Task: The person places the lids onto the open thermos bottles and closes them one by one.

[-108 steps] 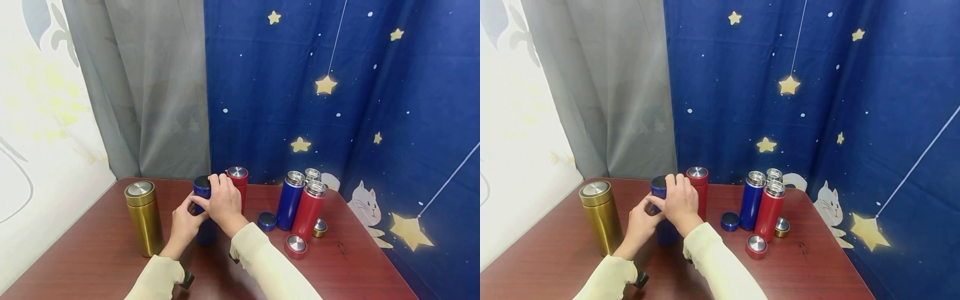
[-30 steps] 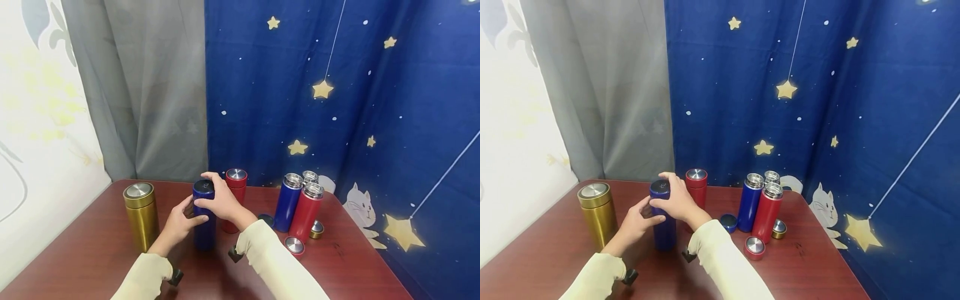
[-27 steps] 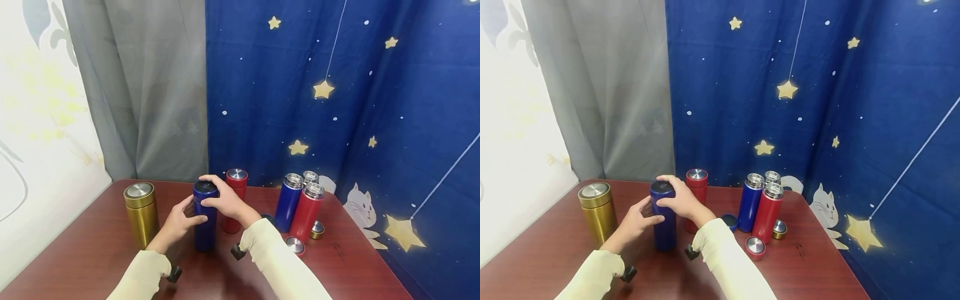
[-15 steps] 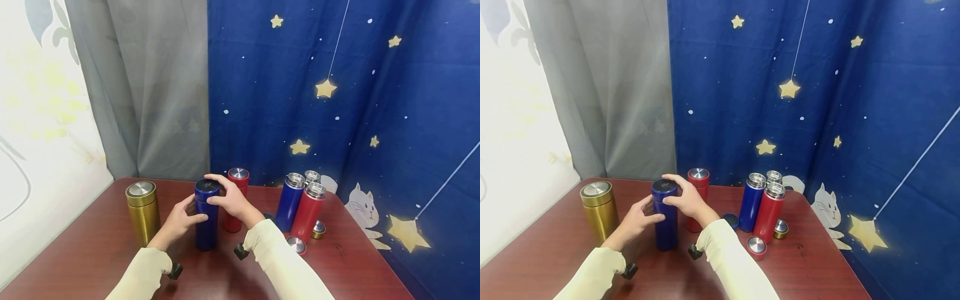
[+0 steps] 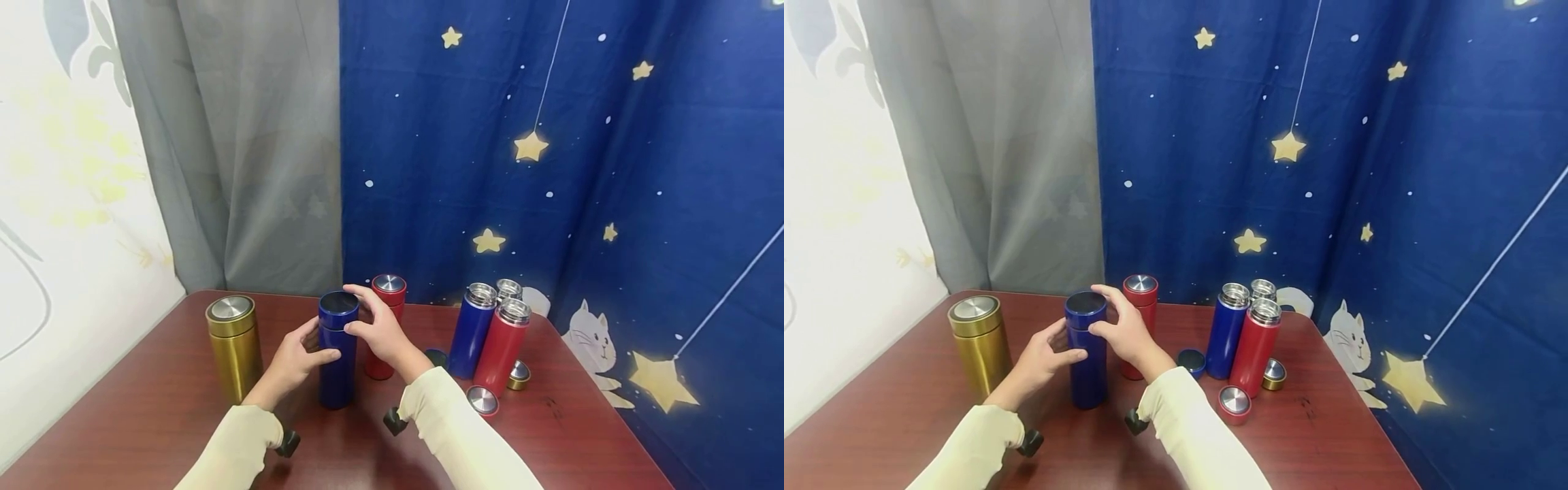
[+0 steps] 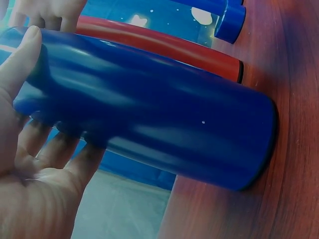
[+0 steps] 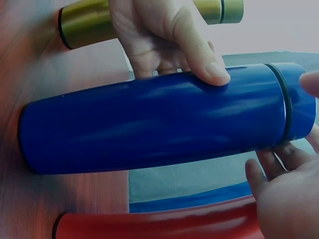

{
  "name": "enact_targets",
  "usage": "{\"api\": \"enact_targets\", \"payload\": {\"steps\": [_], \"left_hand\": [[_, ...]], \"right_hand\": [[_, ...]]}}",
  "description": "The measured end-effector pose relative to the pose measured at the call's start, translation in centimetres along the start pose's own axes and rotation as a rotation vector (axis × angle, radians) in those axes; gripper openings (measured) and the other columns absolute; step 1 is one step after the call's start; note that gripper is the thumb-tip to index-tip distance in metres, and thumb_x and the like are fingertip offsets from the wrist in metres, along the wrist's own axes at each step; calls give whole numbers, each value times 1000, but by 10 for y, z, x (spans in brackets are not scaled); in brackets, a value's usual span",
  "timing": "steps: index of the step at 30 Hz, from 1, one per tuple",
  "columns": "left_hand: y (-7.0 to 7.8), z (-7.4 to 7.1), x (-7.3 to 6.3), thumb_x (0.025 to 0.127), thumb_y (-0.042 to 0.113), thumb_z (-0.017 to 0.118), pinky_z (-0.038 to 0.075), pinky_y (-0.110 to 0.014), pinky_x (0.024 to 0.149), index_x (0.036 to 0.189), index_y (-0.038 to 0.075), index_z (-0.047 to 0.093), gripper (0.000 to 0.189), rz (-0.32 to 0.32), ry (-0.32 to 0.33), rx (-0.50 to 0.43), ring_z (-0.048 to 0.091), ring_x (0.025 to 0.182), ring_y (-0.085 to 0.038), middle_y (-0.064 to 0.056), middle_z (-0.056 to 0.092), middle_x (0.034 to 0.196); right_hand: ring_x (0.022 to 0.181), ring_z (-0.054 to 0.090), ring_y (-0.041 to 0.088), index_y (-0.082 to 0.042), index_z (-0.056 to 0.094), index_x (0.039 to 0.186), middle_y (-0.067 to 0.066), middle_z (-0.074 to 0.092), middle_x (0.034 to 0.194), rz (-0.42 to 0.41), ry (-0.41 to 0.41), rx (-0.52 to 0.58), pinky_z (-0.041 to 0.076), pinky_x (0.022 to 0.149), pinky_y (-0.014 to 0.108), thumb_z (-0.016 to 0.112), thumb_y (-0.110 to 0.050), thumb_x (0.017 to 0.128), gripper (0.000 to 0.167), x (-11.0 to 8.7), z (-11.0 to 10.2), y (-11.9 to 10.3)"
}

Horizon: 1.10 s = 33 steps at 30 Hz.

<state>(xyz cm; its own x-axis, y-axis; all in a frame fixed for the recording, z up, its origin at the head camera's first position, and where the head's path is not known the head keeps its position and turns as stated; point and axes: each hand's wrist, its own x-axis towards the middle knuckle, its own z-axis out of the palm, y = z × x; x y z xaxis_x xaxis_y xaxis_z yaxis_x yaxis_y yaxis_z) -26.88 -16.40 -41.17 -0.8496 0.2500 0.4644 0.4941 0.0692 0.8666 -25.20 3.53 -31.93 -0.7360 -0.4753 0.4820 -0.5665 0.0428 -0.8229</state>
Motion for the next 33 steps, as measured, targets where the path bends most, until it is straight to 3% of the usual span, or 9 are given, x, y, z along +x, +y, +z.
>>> {"api": "enact_targets", "payload": {"steps": [5,8,13,17,20,25,28,33], "left_hand": [[0,1,0,83,4,76,51,-36,91,144,-4,40,72,13,-1,2,58,116,-36,-25,55,132],[-1,1,0,83,3,76,51,-36,91,144,-4,40,72,17,-7,8,58,116,-36,-25,55,132],[-1,-1,-1,83,3,76,51,-35,91,145,-3,39,72,13,-32,7,57,117,-37,-24,54,133],[0,-2,0,83,6,76,51,-36,91,145,0,40,73,-10,-46,11,57,118,-35,-22,55,134],[1,-2,0,83,7,77,51,-36,91,145,0,40,73,-12,-53,7,57,118,-35,-21,55,134],[3,-1,-1,82,5,77,51,-34,90,145,-1,40,73,18,-41,-11,58,117,-35,-22,55,134],[3,1,-2,82,5,77,51,-35,90,145,0,40,74,25,-14,-2,58,117,-34,-22,55,134],[4,5,-4,81,7,79,51,-36,90,146,1,41,75,24,37,20,58,117,-33,-20,54,135]], "right_hand": [[117,57,35,-1,43,143,22,55,132,1,58,-43,47,97,43,65,1,86,61,4,0,27],[117,58,27,-8,46,143,15,56,133,10,54,-93,48,97,38,69,-5,87,61,5,-2,30],[117,58,18,-14,45,144,8,55,135,13,-46,-144,48,96,32,70,-12,89,61,9,-7,28],[118,57,16,-17,43,147,6,53,138,37,-148,-149,46,98,34,67,-14,90,62,13,-11,26],[119,57,16,-16,43,147,7,54,138,57,-170,-146,46,99,38,67,-15,91,62,13,-12,25],[115,59,15,-17,48,145,6,59,133,53,-95,-213,48,96,36,73,-19,87,62,13,-9,25],[116,59,15,-19,52,142,3,59,133,36,-24,-333,49,94,33,77,-26,84,63,13,-5,24],[119,54,20,-20,57,137,0,61,131,9,90,-575,47,97,38,79,-40,80,64,12,5,21]]}}
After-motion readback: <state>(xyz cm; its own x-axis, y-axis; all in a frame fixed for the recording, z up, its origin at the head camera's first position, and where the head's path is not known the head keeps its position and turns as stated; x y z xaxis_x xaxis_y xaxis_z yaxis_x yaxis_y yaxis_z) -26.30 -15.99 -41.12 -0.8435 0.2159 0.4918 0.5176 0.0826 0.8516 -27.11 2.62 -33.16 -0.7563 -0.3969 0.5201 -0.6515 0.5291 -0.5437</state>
